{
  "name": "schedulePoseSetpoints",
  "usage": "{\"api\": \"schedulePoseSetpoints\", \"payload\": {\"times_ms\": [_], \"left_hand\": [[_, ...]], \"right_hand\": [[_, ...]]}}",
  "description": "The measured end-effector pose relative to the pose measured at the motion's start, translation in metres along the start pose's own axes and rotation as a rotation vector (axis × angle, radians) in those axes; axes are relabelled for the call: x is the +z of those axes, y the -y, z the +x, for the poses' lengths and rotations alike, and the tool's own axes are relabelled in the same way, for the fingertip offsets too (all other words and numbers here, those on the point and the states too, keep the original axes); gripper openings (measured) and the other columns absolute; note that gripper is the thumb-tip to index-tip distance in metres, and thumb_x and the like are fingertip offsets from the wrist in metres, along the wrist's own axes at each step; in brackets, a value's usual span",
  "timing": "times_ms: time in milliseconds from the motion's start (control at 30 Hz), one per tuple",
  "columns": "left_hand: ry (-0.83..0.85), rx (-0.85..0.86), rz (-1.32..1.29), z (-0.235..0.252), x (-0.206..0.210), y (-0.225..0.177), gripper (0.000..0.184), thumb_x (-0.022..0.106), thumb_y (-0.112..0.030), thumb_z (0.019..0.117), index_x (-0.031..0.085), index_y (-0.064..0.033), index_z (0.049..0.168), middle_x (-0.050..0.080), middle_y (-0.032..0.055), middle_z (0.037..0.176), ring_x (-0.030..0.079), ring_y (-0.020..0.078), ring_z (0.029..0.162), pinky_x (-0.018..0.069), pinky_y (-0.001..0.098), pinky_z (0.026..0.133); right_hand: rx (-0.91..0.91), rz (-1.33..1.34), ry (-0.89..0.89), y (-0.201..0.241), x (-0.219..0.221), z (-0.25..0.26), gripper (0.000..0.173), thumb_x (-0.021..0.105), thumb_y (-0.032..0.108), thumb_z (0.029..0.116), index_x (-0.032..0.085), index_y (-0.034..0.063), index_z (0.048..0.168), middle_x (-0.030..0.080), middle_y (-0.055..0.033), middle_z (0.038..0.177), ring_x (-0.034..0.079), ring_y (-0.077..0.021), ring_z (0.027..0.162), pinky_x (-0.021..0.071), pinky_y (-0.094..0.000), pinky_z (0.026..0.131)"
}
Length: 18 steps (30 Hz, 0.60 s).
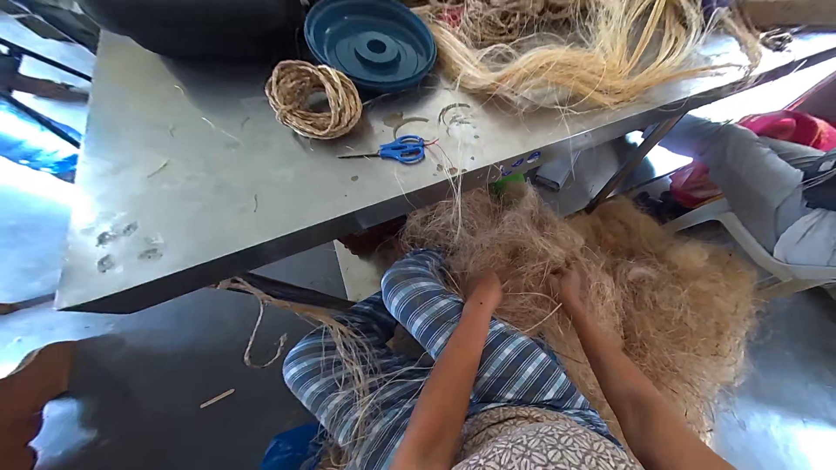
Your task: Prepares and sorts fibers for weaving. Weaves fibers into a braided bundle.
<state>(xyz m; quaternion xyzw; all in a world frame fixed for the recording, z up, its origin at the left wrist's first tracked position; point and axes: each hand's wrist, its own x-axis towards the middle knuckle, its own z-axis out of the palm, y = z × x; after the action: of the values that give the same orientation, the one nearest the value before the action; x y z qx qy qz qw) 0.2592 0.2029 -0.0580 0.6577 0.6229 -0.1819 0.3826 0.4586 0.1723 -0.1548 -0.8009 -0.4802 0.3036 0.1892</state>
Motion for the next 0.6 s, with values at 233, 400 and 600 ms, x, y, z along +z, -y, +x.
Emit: {"api": "schedulePoseSetpoints", "payload": {"times_ms": [233, 400, 600], "left_hand": [[-0.597, 0.479, -0.257, 0.002, 0.010, 0.005, 0.031, 0.046, 0.002, 0.1018, 0.068, 0.0062, 0.123, 0.063, 0.0218, 0.137, 0.067, 0.0378, 0.119, 0.0534, 0.0514, 0.101], [-0.296, 0.436, -0.192, 0.012, 0.004, 0.007, 0.032, 0.047, -0.002, 0.1035, 0.063, 0.0086, 0.129, 0.046, 0.0227, 0.155, 0.048, 0.0349, 0.142, 0.0380, 0.0467, 0.118], [0.071, -0.067, -0.018, 0.002, -0.001, 0.002, 0.048, 0.057, -0.009, 0.1015, 0.046, 0.0167, 0.141, 0.045, 0.0330, 0.150, 0.043, 0.0449, 0.142, 0.0374, 0.0573, 0.115]], "right_hand": [[-0.373, 0.089, 0.374, 0.085, 0.032, -0.063, 0.037, 0.063, 0.014, 0.0987, 0.063, -0.0105, 0.126, 0.065, -0.0268, 0.127, 0.061, -0.0339, 0.123, 0.0451, -0.0456, 0.109], [-0.362, 0.085, 0.582, 0.080, 0.037, -0.081, 0.047, 0.052, 0.014, 0.1052, 0.047, -0.0112, 0.145, 0.051, -0.0274, 0.147, 0.047, -0.0293, 0.141, 0.0336, -0.0367, 0.119], [-0.410, 0.020, 0.740, 0.071, 0.003, -0.083, 0.032, 0.055, 0.015, 0.1045, 0.064, -0.0073, 0.126, 0.066, -0.0253, 0.125, 0.062, -0.0321, 0.119, 0.0444, -0.0461, 0.108]]}}
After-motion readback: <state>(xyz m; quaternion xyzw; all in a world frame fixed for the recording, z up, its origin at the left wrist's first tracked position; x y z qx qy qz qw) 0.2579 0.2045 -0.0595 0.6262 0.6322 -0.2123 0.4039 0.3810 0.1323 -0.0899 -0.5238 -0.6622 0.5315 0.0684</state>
